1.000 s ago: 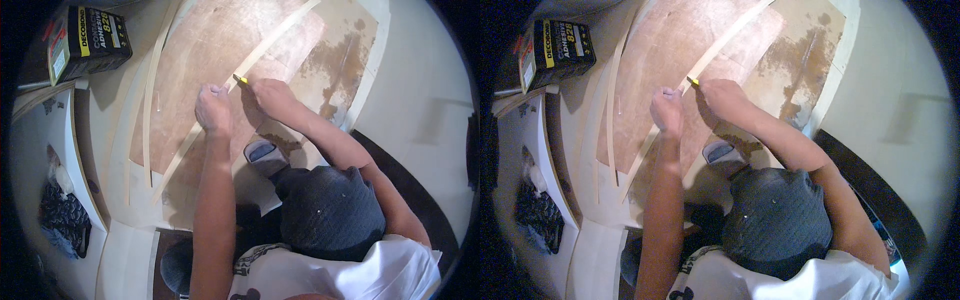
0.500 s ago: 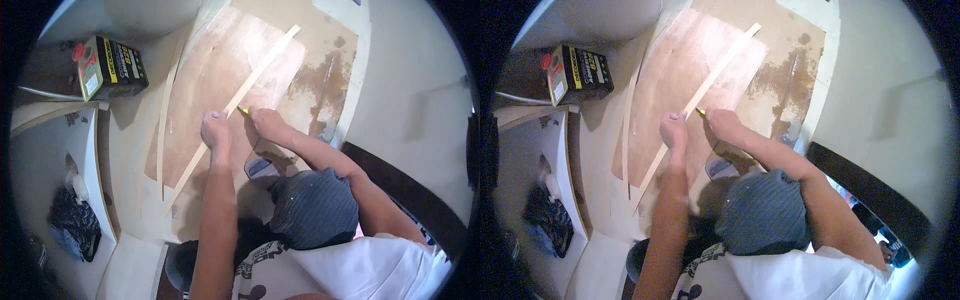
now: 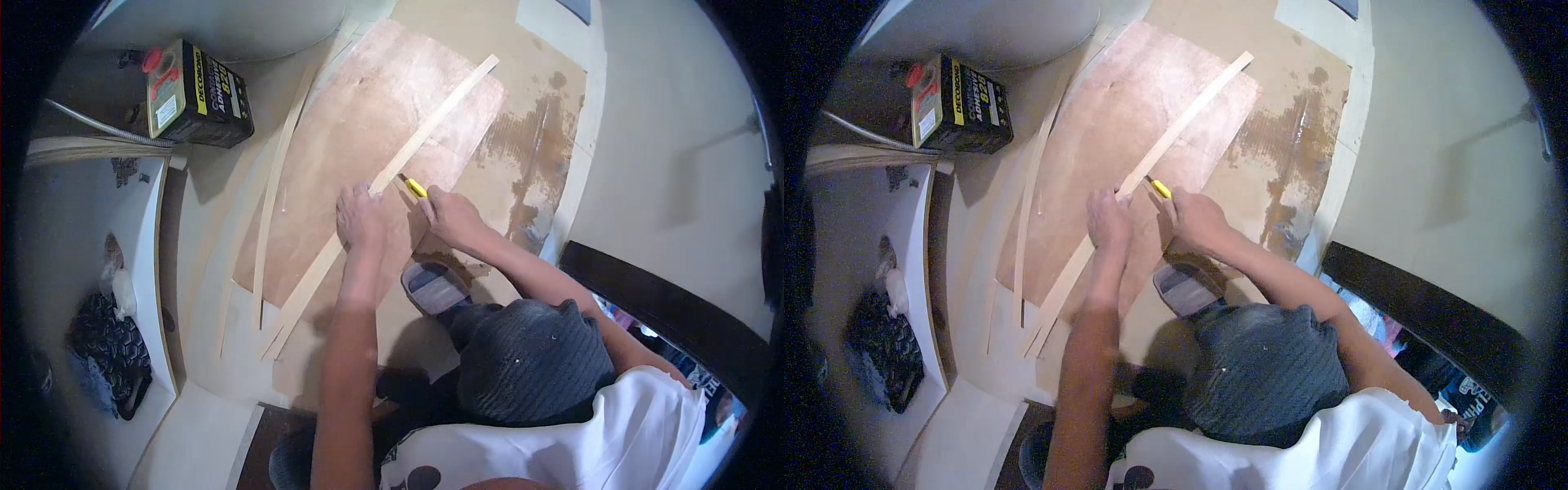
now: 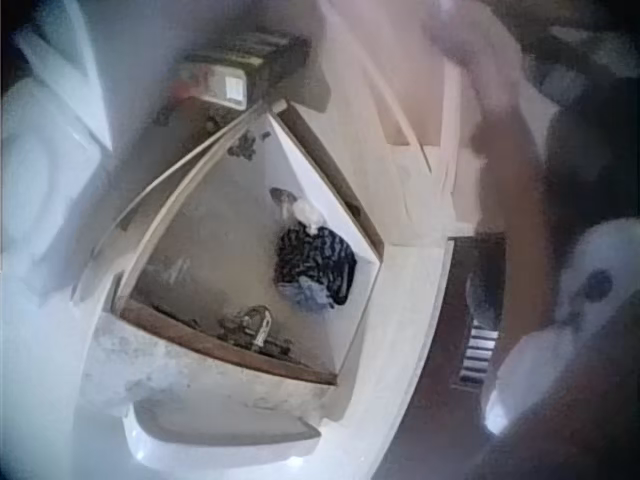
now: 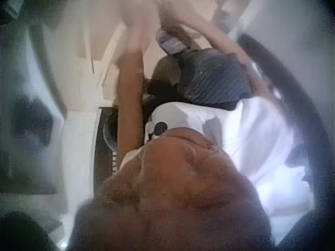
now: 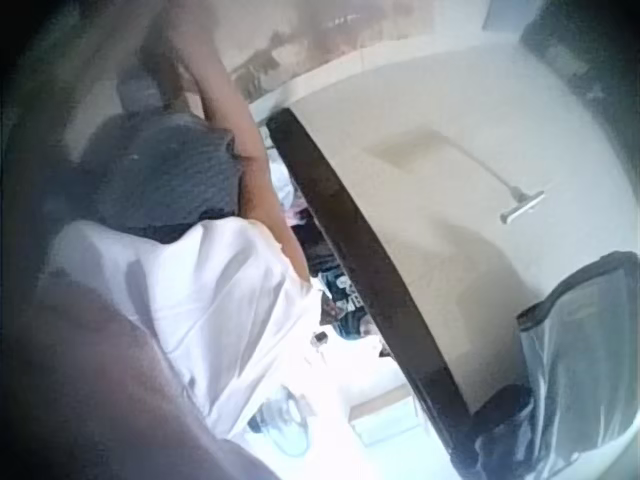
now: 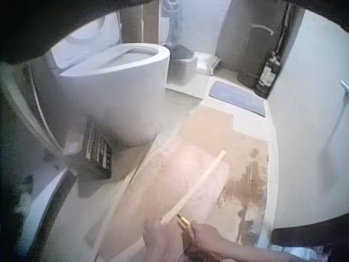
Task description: The person cuts thin wooden strips with a utility knife and repeatedly fits them into a curved recess in a bathroom vanity. The person measures, cuts, and tests the fit of each strip multiple times.
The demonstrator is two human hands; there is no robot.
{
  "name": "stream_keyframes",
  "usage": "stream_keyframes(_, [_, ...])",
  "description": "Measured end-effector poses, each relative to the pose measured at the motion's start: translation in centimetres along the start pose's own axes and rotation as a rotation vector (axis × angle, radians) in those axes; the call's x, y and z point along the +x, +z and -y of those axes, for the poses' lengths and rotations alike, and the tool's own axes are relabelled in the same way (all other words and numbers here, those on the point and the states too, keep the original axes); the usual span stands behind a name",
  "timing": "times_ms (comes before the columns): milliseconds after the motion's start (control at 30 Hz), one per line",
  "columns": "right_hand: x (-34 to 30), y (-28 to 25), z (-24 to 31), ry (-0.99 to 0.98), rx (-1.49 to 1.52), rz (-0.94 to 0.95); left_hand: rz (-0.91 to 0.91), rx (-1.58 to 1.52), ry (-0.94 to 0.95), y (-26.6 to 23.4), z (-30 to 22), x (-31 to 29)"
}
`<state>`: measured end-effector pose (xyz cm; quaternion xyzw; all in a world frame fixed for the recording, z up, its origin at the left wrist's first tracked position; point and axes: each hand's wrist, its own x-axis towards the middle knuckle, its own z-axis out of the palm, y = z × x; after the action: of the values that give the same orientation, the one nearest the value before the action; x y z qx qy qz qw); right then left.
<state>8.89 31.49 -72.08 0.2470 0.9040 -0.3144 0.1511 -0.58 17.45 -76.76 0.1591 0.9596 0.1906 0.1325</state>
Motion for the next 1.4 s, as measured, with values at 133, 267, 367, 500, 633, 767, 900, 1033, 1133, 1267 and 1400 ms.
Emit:
stream_keyframes(133, [-0.4, 2.4, -3.1, 0.049, 0.236, 0.145, 0.073, 0.094, 0.080, -0.2, 2.3, 1.8])
stream_keyframes(267, [-2.2, 3.2, -1.5, 0.107, 0.421, 0.287, 0.229, -0.262, -0.060, -3.8, 3.7, 2.6])
stream_keyframes(367, [-2.1, 4.0, -0.5, -0.020, 0.471, 0.090, 0.341, -0.750, -0.206, -4.8, 6.3, 2.4])
stream_keyframes(500, [1.3, -1.1, 3.0, 0.248, 1.156, 0.203, 0.409, -0.602, -0.040, -11.0, 6.7, 0.2])
stream_keyframes(633, [2.9, -3.4, 7.0, 0.166, 1.377, 0.558, 0.522, -0.781, -0.007, -16.4, 5.3, -3.0])
stream_keyframes(767, [2.3, -5.3, 11.3, 0.054, 1.273, 0.627, 0.375, -0.718, -0.074, -19.6, 6.8, -5.8])
stream_keyframes(900, [1.2, -7.3, 13.5, 0.032, 1.155, 0.580, 0.192, -0.688, -0.155, -20.9, 11.7, -7.0])
stream_keyframes(1033, [0.5, -6.3, 13.7, 0.058, 1.143, 0.529, 0.047, -0.427, -0.193, -20.7, 15.3, -8.4])
stream_keyframes(1133, [-1.1, -5.1, 13.3, 0.118, 1.252, 0.544, -0.345, -0.147, 0.079, -19.0, 13.8, -9.9])
stream_keyframes(1267, [-2.5, -4.9, 13.5, -0.026, 1.340, 0.570, 0.221, -0.567, 0.093, -20.8, 7.8, -12.0])
stream_keyframes(1400, [-3.1, -4.3, 14.4, -0.016, 1.470, 0.569, 0.355, -1.257, -0.093, -19.1, 6.2, -12.5])
